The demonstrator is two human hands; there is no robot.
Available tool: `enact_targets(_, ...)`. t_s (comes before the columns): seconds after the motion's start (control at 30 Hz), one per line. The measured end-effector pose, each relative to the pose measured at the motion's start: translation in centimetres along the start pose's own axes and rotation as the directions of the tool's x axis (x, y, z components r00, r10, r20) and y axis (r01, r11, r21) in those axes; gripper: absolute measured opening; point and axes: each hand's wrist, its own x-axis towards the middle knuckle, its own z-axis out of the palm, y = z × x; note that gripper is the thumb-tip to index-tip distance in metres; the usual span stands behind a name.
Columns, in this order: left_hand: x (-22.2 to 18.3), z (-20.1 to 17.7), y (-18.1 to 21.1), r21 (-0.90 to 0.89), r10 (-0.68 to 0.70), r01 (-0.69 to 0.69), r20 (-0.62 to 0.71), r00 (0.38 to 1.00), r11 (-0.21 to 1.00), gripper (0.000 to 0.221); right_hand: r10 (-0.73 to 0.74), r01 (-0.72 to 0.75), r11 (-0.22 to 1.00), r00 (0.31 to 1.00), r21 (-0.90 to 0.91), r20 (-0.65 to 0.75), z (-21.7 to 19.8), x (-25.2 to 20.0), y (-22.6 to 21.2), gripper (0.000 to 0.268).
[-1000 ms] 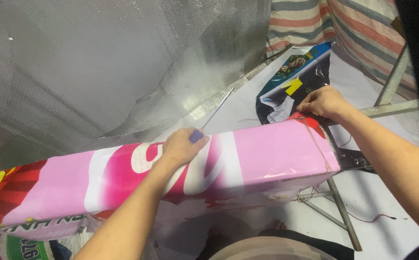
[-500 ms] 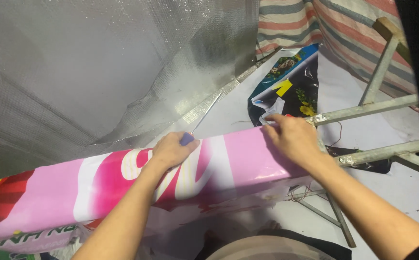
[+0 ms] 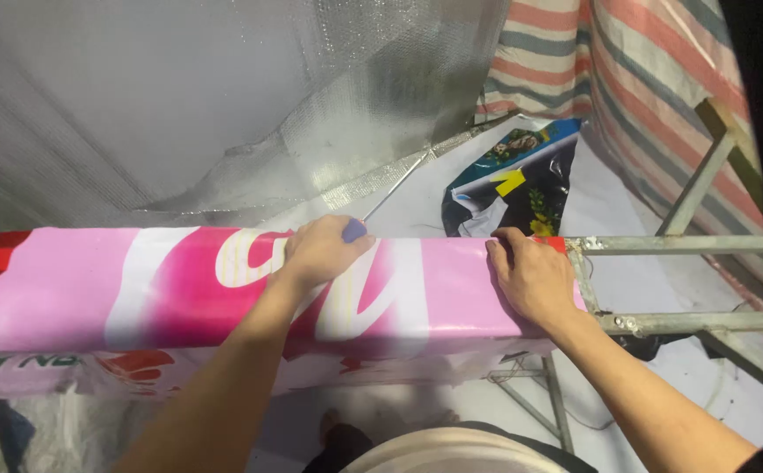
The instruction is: Wrapping a large rectangular object with a printed vinyl sheet and trimming the excess material with a utility knife
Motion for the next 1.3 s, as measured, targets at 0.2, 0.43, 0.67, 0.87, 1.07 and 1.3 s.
enact_targets(0.2,2.9,0.7,-4.5,-0.240,-0.013,-0.055,-0.275,0.961,0.969,0.043,0.055,-0.055,0.998,0.998,-0.023,0.025,-0.5,-0.1,-1.5,0.033)
enact_targets(0.43,-0.8,-9.8,-21.7,-0.047,0.059,-0.117,-0.646,0.761,0.992,0.039,0.116,-0.113,0.992,0.992,-0.055,0.059,-0.3,0.1,-2.6,0.035)
enact_targets(0.67,10.5,-17.6,-54.6,0.129,0.093,-0.015,-0.631,0.770,0.992,0.045,0.219,-0.213,0.972,0.974,-0.103,0.052,-0.4,0.0,-5.0,0.044)
enact_targets(0.87,13.2,-18.9,-58.7,-0.199,0.047,-0.157,-0.466,0.883,0.967,0.040,0.262,-0.255,0.959,0.964,-0.122,0.046,-0.3,0.0,-6.2,0.043)
enact_targets(1.07,11.5,-18.6,-55.3,-0.368,-0.117,-0.064,-0.448,0.886,0.928,0.035,0.278,-0.272,0.952,0.960,-0.140,0.023,0.3,0.2,-6.3,0.042)
enact_targets(1.3,10.9,-19.1,-54.8,-0.507,-0.143,-0.132,-0.467,0.872,0.852,0.036,0.310,-0.294,0.942,0.947,-0.164,0.082,-0.2,0.2,-7.0,0.046)
